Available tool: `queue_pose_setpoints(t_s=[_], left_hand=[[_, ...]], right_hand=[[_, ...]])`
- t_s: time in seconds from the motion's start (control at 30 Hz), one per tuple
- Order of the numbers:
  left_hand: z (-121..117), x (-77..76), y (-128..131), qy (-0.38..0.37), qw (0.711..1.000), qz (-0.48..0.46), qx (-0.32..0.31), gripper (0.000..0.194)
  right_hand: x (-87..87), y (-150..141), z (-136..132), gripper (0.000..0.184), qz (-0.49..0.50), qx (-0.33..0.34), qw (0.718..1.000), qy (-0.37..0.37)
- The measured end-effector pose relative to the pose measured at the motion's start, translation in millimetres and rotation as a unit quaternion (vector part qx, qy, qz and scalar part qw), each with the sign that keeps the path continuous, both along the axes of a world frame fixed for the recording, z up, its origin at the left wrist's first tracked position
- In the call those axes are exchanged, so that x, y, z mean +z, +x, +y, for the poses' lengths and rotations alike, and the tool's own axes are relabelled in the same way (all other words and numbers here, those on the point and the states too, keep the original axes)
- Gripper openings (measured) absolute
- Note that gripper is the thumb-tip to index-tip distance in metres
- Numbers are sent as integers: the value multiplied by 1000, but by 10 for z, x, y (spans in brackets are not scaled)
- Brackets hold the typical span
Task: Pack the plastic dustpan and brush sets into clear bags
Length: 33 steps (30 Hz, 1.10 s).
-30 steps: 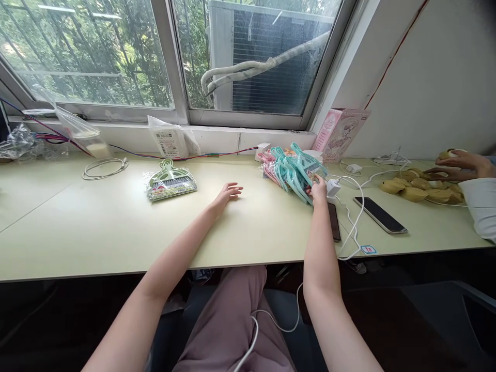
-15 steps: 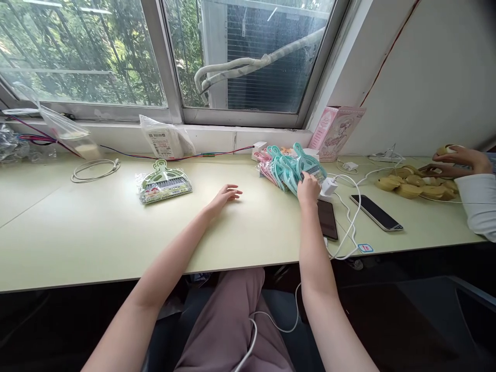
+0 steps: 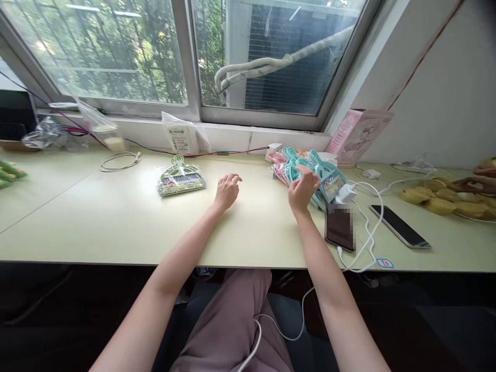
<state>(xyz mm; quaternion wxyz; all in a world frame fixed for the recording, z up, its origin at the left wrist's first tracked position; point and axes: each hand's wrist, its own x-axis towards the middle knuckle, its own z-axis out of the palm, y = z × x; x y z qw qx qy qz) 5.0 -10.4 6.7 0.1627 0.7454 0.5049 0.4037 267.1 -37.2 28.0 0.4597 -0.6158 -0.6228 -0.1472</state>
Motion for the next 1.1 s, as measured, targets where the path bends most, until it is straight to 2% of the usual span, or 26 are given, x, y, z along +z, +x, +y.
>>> queue_pose_setpoints(t_s=[0.07, 0.13, 0.2, 0.23, 0.3, 0.37, 0.53, 0.67, 0.77, 0.87, 1.0, 1.1], left_hand=[[32, 66, -243, 65, 992, 71, 85, 38], [59, 89, -528, 68, 974, 110, 184, 44], [85, 57, -787, 18, 950, 127, 285, 49], [98, 25, -886, -19, 937, 130, 324, 52], [128, -43, -993, -83, 916, 132, 369, 58], [156, -89, -981, -118, 912, 131, 371, 61], [159, -76, -667, -122, 940, 109, 301, 59], [109, -62, -434, -113, 958, 131, 227, 44], [102, -64, -432, -64, 962, 156, 217, 47], [122, -47, -651, -22, 943, 165, 288, 59], [125, 3, -1072, -100, 884, 65, 453, 80], [115, 19, -1226, -128, 856, 12, 501, 91]], right_hand=[[-117, -215, 13, 53, -112, 114, 986, -43], [-231, -377, 43, 49, -235, 212, 946, -74], [-307, -480, 69, 45, -320, 271, 904, -85], [-329, -508, 77, 44, -339, 284, 893, -83], [-347, -524, 86, 41, -338, 286, 893, -77], [-346, -494, 96, 38, -307, 274, 909, -74], [-340, -360, 145, 33, -222, 238, 941, -90], [-360, -334, 169, 32, -193, 228, 946, -126], [-385, -351, 172, 32, -192, 238, 941, -142], [-404, -362, 175, 31, -192, 246, 938, -149], [-408, -361, 182, 30, -195, 253, 935, -155], [-407, -364, 185, 30, -197, 257, 932, -164]])
